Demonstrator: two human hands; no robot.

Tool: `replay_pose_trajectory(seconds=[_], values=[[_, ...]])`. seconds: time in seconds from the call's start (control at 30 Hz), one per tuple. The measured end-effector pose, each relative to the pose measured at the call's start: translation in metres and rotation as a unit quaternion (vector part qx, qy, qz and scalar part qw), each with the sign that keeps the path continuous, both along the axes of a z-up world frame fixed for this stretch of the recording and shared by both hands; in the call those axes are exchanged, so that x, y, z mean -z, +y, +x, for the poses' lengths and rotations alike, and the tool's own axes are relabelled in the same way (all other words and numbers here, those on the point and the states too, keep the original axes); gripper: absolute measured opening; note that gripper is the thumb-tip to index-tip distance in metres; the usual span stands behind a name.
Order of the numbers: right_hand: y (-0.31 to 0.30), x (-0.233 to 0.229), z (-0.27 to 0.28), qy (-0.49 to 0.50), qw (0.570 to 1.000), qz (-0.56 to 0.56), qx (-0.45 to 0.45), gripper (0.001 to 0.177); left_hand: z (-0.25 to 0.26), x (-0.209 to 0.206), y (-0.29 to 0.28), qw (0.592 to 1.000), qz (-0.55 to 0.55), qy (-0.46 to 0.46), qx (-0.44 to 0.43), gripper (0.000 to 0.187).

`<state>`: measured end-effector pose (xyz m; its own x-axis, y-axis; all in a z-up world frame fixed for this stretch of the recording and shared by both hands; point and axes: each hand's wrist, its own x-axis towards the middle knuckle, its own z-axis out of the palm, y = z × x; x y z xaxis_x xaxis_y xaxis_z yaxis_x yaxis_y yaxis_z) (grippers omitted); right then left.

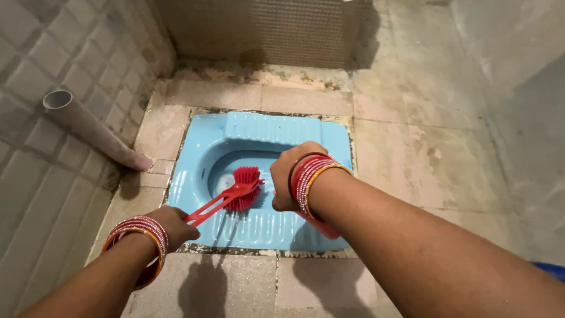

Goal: The person cleans a squat toilet by applying liquid cleaner from a bottle, scrubbing the basin with a long-handled brush, and rinsing it using water from a small pitcher filled from a large bucket.

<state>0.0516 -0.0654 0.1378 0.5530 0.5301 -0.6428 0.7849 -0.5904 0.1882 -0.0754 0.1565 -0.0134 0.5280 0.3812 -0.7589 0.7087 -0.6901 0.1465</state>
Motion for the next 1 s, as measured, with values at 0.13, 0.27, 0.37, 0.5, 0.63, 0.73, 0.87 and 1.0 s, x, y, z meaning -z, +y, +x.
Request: replay_pose_trajectory(seconds=[0.13, 0.27, 0.37, 0.5, 0.63, 0.73, 0.87, 1.0], values=[[-0.025, -0.003, -0.015, -0.034, 0.995, 0.072, 0.066, 0.034, -0.012, -0.005, -0.012, 0.999, -0.02, -0.034, -0.006, 0.05], [-0.046, -0.005, -0.038, -0.042, 0.987, 0.097, 0.121, 0.033, -0.027, -0.009, -0.028, 0.995, -0.034, -0.07, -0.057, 0.049], [-0.064, -0.012, -0.058, -0.044, 0.981, 0.106, 0.16, 0.044, -0.039, -0.014, -0.042, 0.995, -0.019, -0.09, -0.024, 0.048], [-0.092, -0.03, -0.082, -0.022, 0.963, 0.138, 0.231, 0.038, -0.061, -0.021, -0.072, 0.99, 0.007, -0.132, -0.042, 0.048], [-0.125, -0.043, -0.103, -0.014, 0.946, 0.168, 0.277, 0.034, -0.076, -0.028, -0.112, 0.983, 0.018, -0.16, -0.089, 0.048], [-0.153, -0.042, -0.121, -0.014, 0.936, 0.179, 0.302, 0.035, -0.091, -0.036, -0.152, 0.977, 0.005, -0.177, -0.122, 0.043], [-0.193, -0.03, -0.146, 0.002, 0.944, 0.142, 0.297, 0.037, -0.113, -0.044, -0.216, 0.966, -0.012, -0.219, -0.134, 0.038], [-0.25, -0.01, -0.18, 0.005, 0.927, 0.178, 0.329, 0.039, -0.139, -0.046, -0.288, 0.957, -0.023, -0.246, -0.15, 0.036]])
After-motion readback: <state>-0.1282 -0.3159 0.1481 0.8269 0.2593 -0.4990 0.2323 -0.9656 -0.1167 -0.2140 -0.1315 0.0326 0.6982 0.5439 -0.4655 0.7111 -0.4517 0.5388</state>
